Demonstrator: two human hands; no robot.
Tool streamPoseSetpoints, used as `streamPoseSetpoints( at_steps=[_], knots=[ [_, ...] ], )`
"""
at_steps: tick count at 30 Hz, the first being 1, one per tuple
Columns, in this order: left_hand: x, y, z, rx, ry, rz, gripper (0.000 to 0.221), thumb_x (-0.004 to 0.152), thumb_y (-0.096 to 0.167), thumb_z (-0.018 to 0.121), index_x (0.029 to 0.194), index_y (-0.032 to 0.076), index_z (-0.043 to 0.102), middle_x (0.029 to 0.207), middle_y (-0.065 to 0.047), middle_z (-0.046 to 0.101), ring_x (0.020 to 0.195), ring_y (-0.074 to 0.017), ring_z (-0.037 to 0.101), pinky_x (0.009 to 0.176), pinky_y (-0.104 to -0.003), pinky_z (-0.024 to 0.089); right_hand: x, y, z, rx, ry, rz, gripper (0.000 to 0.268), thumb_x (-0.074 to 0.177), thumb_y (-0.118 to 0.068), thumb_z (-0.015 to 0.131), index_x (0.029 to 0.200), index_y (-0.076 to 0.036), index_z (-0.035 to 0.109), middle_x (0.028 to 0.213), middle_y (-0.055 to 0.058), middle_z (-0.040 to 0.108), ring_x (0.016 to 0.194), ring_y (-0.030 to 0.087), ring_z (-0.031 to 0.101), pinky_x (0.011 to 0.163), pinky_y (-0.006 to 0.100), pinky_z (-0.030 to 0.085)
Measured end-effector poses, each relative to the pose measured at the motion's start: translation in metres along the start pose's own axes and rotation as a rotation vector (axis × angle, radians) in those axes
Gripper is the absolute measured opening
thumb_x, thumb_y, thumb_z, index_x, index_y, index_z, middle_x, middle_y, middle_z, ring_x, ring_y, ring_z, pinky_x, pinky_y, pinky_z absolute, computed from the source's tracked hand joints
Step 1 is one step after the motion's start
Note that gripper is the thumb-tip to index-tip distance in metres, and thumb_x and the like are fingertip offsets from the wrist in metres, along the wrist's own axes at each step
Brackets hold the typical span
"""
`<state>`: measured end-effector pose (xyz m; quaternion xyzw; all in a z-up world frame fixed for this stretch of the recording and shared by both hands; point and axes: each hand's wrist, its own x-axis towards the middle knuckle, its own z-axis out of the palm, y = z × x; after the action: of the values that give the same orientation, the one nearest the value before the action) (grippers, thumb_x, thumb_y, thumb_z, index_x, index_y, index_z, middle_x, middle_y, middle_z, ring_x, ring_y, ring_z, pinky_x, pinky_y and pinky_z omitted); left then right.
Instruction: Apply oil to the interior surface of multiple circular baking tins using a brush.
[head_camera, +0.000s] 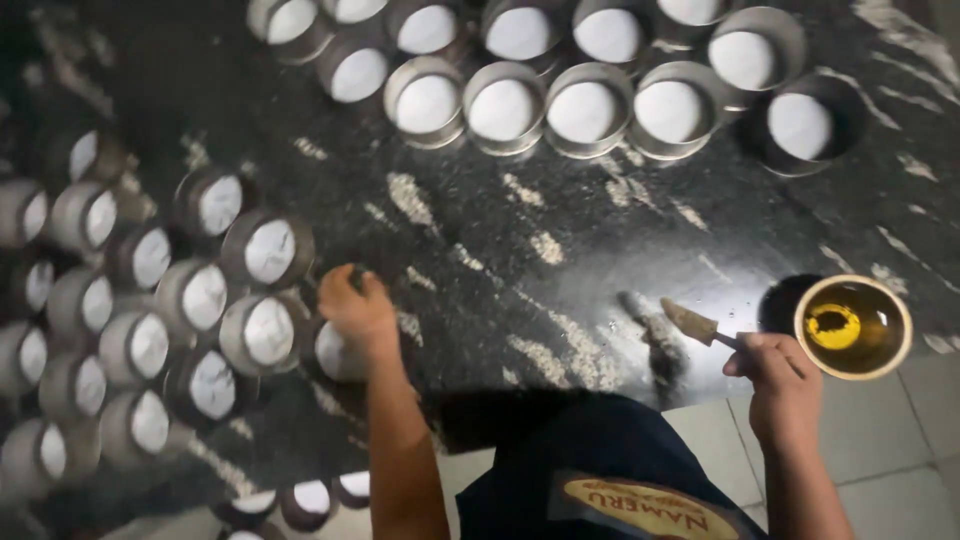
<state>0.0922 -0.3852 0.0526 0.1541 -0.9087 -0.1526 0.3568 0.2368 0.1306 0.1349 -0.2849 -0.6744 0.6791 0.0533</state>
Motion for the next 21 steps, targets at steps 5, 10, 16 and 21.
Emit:
streamPoseSetpoints(
  at_steps=[5,10,16,21],
  knots=[
    [0.013,0.116,0.093,-0.696,-0.498,-0.144,0.027,0.098,0.027,0.063,0.111,0.004,0.07,0.106,-0.015,0.072,0.101,-0.0338,0.07,0.09,-0.043,0.053,-0.007,0.001,-0.031,0.066,0.257,-0.081,0.019,0.108,-0.014,0.061,0.111,0.003,0.066,0.093,0.013,0.068,0.083,0.02,0.065,0.081,0.034,0.053],
    [0.012,0.196,0.241,-0.81,-1.078,-0.371,0.05,0.098,0.054,0.056,0.097,0.005,0.07,0.079,-0.009,0.071,0.067,-0.0245,0.068,0.061,-0.038,0.05,-0.016,0.011,-0.066,-0.074,0.514,-0.184,0.021,0.108,-0.015,0.065,0.117,0.004,0.065,0.097,0.012,0.069,0.086,0.019,0.068,0.083,0.031,0.054],
    [0.014,0.223,0.313,-0.72,-1.273,-0.723,0.055,0.088,0.058,0.062,0.091,0.004,0.067,0.074,-0.01,0.069,0.05,-0.0209,0.06,0.045,-0.034,0.044,-0.022,0.045,-0.093,-0.061,0.64,-0.172,0.02,0.104,-0.016,0.065,0.111,0.003,0.066,0.093,0.01,0.07,0.085,0.017,0.07,0.08,0.03,0.054],
    [-0.011,0.181,0.261,-0.699,-1.251,-0.704,0.046,0.089,0.049,0.055,0.09,0.005,0.069,0.074,-0.009,0.072,0.048,-0.0192,0.061,0.044,-0.032,0.042,-0.011,0.055,-0.091,0.004,0.559,-0.134,0.019,0.103,-0.016,0.064,0.106,0.003,0.067,0.089,0.011,0.071,0.083,0.017,0.069,0.079,0.029,0.054]
  ],
)
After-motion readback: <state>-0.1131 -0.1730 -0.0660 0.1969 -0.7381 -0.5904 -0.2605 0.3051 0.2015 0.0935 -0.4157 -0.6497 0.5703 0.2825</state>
